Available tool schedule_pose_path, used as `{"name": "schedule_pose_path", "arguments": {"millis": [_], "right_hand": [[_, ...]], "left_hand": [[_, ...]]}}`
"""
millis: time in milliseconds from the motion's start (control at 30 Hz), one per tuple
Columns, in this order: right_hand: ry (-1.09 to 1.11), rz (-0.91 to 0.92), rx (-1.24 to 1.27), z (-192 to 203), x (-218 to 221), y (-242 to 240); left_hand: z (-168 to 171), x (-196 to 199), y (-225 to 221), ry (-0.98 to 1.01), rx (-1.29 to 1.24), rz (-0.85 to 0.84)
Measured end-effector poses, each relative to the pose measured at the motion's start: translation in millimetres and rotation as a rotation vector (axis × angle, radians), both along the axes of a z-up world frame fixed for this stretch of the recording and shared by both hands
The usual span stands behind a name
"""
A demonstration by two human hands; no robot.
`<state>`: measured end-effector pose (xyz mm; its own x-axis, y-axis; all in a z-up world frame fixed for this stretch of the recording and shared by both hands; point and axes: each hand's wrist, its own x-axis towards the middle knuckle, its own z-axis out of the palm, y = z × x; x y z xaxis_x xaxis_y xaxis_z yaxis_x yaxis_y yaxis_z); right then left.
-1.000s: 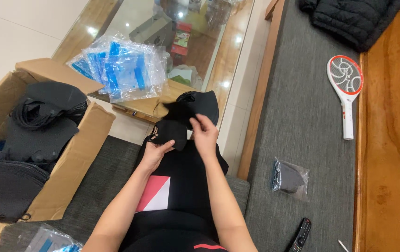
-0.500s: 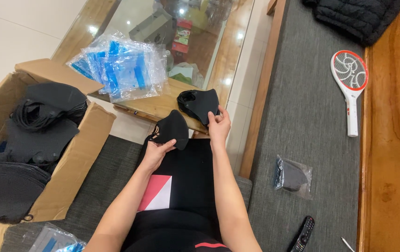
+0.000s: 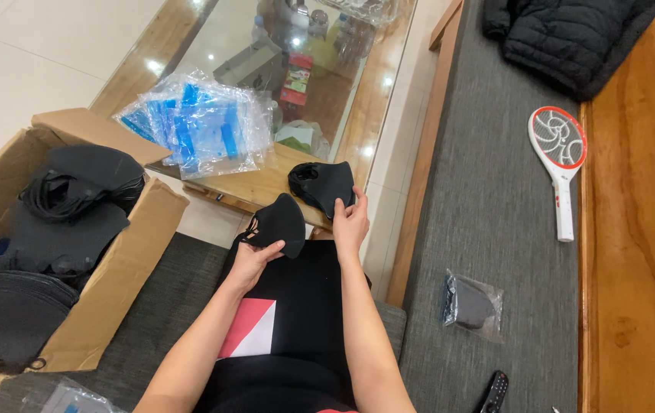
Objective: Inspecting and unfolding black fabric face masks from a cardboard box
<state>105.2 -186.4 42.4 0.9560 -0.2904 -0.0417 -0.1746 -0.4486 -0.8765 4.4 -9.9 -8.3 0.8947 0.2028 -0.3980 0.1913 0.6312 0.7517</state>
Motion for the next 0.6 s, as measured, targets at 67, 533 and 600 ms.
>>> {"name": "schedule_pose_path", "arguments": {"millis": [67,533,600], "right_hand": [[-0.005,-0.009,-0.013,0.9,-1.4,0.5],[-0.157,0.011,-0.066,-3.8,-19.8,4.4],[-0.24,0.106,-0.06,-12.5,-25.0,5.8]], "left_hand": [[6.6,0.1,0.0,-0.006,0.007,-0.004],[-2.7,-0.5,2.5,-0.001,-0.005,-0.011],[-12.8,2.2,1.1,0.008,0.004,-0.024]]}}
